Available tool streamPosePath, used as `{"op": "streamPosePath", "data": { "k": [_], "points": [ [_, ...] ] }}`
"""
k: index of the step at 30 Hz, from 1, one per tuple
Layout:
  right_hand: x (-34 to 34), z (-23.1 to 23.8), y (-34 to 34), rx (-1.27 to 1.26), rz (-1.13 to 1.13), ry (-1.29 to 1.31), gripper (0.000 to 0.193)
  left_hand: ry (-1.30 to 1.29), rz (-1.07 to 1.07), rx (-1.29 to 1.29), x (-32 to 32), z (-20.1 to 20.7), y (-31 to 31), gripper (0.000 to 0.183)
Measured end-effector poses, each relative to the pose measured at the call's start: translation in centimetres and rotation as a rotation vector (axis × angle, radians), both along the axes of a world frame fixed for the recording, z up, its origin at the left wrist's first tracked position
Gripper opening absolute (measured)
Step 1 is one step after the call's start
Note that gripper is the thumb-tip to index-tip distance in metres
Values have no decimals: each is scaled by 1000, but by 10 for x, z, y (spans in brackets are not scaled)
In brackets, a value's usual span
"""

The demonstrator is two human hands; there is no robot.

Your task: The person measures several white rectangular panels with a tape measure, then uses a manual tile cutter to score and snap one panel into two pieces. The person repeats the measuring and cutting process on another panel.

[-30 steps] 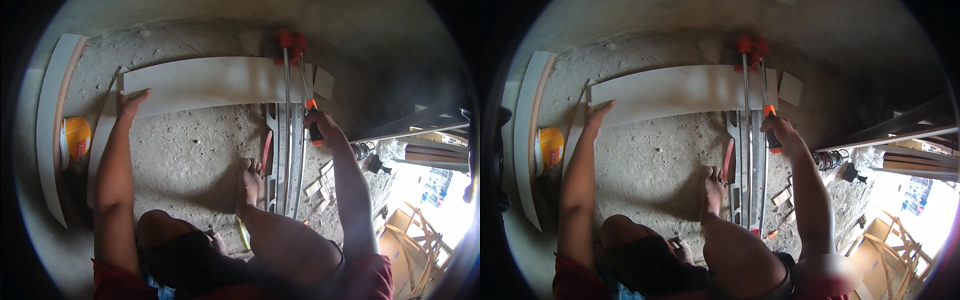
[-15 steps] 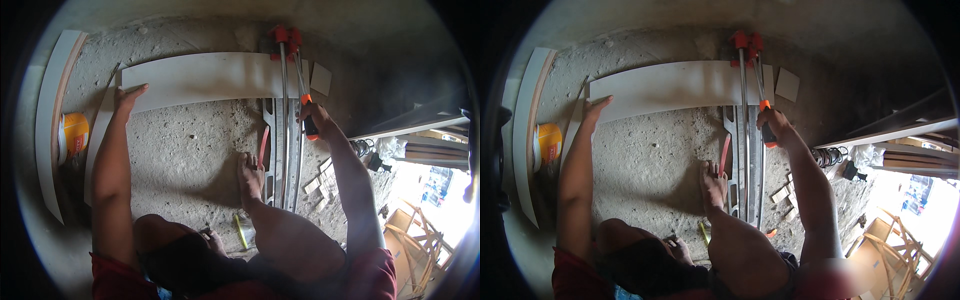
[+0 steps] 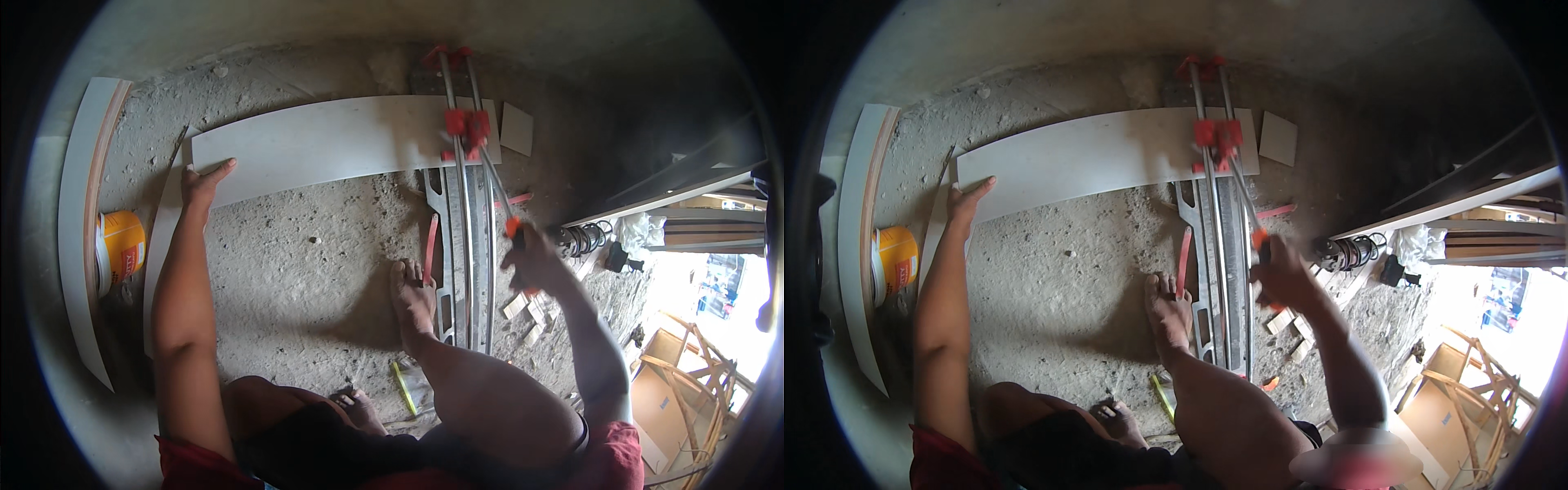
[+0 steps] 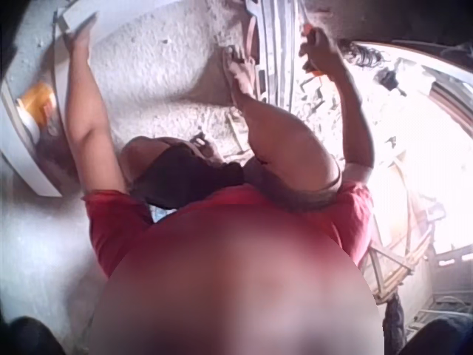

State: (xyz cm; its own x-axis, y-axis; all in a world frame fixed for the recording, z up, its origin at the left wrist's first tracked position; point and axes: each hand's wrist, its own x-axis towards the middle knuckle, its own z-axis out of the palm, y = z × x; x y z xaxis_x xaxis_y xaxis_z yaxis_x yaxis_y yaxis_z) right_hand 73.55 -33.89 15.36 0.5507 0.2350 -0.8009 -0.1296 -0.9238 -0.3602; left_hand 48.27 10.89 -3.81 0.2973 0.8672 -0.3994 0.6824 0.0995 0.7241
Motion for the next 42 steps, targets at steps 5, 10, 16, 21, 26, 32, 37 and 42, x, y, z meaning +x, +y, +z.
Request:
{"op": "streamPosePath", "data": {
  "k": [5,10,16,21,26,32,37,42],
  "points": [
    [-81,-14,-99,-127,-176,160,35,37,-42,-97,-6,-9,7,80],
    [-84,-53,-155,-133,493,76,29,22,-36,-53,-1,-4,2,56],
    [109,-153,-66,286,-253,-234,25,59,-14,-87,3,5,-1,82],
    [153,-212,17,249,-635,-192,48,140,-20,-51,3,4,1,82],
    [165,-216,-6,400,-683,-160,41,69,-39,-77,2,6,-1,80],
    [217,-227,-60,233,-865,-481,37,106,-33,-63,-2,2,0,76],
    [236,-260,-69,62,-645,-684,41,-28,-66,-85,-4,1,1,72],
    [176,-182,-3,-102,-357,-1264,22,105,-4,17,1,11,-6,70]
  ]
}}
